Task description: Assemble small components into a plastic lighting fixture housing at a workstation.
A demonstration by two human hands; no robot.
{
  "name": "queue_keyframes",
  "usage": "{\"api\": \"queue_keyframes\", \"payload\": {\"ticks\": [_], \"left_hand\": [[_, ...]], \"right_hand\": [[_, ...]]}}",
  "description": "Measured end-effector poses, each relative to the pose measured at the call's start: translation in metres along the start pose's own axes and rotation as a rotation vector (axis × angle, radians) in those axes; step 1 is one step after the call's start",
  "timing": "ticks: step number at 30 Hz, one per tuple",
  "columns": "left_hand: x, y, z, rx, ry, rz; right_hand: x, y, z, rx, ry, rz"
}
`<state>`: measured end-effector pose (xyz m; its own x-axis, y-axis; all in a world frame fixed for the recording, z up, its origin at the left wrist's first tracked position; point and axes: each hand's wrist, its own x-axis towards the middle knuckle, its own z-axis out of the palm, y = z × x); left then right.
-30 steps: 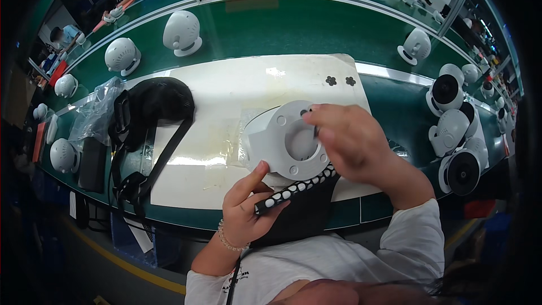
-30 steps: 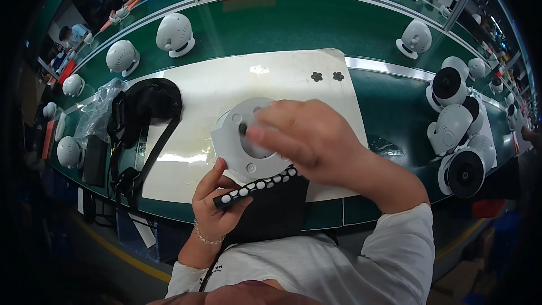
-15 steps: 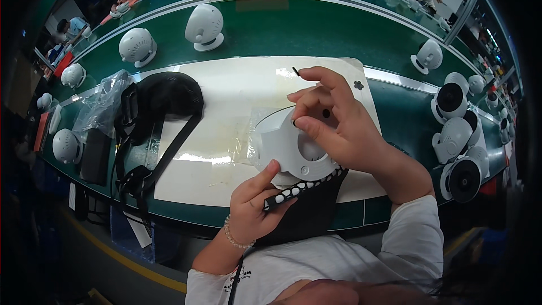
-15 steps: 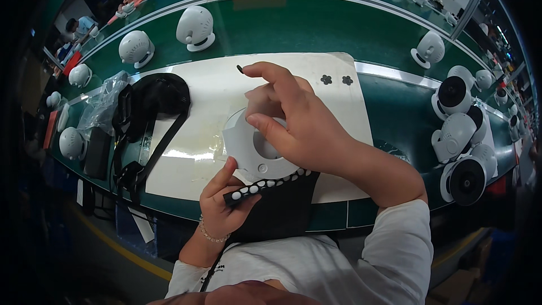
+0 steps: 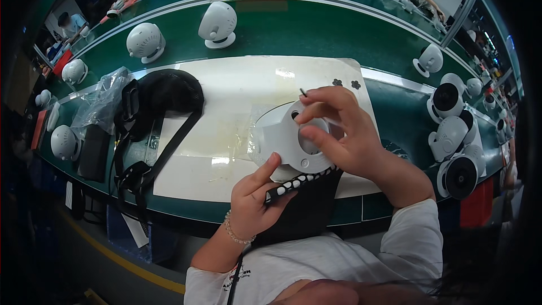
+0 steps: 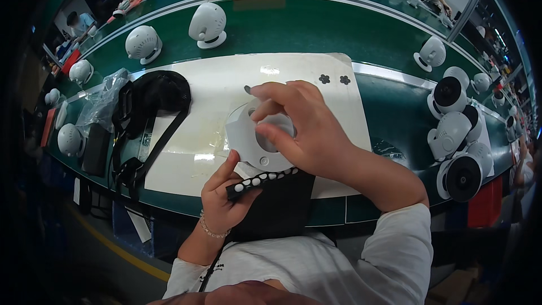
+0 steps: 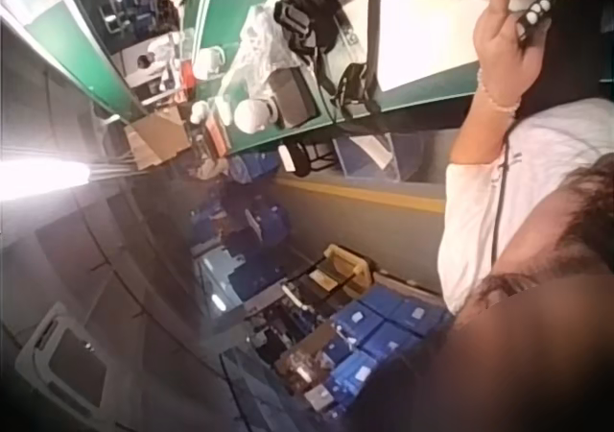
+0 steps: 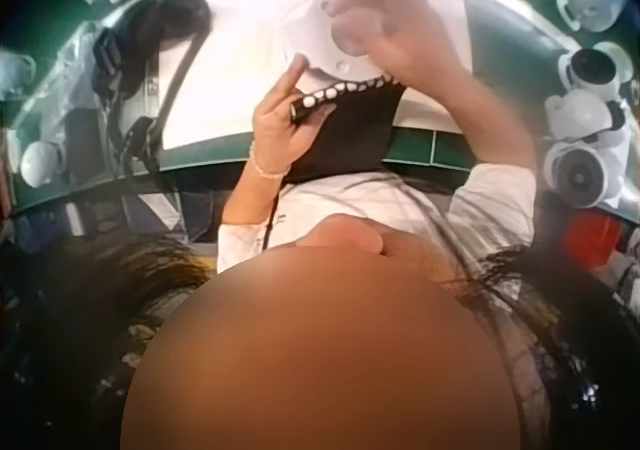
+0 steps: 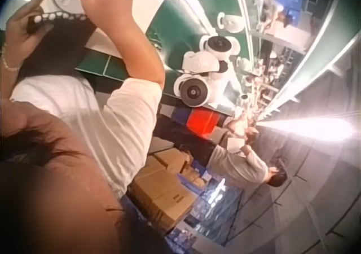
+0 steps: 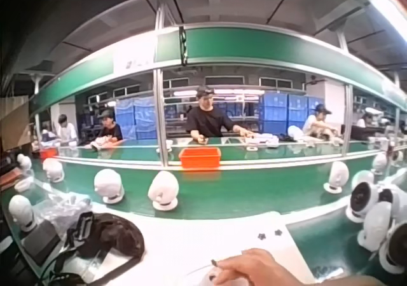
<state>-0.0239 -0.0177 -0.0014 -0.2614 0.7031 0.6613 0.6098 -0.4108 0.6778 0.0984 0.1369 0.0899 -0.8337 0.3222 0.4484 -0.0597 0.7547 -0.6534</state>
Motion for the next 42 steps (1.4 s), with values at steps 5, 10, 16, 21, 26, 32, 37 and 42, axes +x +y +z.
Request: {"api": "queue_keyframes", "payload": {"ticks": [5,10,16,21,26,32,37,42], "left_hand": [[0.0,-0.001,-0.001,-0.008,-0.008,-0.004],[0.001,0.0,-0.002,-0.012,-0.009,-0.014],[0.0,0.0,-0.001,-0.018,-0.012,-0.024],[0.001,-0.001,-0.003,-0.033,-0.018,-0.018],[0.0,-0.002,-0.005,-0.033,-0.009,-0.018],[-0.001,-0.001,-0.007,-0.023,-0.032,-0.04],[0.0,-0.001,-0.009,-0.022,-0.035,-0.056],[0.002,0.001,-0.009,-0.032,-0.02,-0.064]], "right_hand": [[0.007,0.001,0.009,0.118,0.1,0.024],[0.014,0.007,0.007,-0.259,0.095,-0.267],[0.02,0.012,0.009,-0.33,0.184,-0.372],[0.017,0.005,0.001,0.219,0.177,-0.129],[0.017,-0.007,0.001,0.257,0.125,0.025],[0.018,-0.005,0.006,0.253,0.093,0.089],[0.024,-0.008,0.005,0.182,0.035,0.187],[0.014,-0.008,0.007,-0.039,0.049,0.106]]}}
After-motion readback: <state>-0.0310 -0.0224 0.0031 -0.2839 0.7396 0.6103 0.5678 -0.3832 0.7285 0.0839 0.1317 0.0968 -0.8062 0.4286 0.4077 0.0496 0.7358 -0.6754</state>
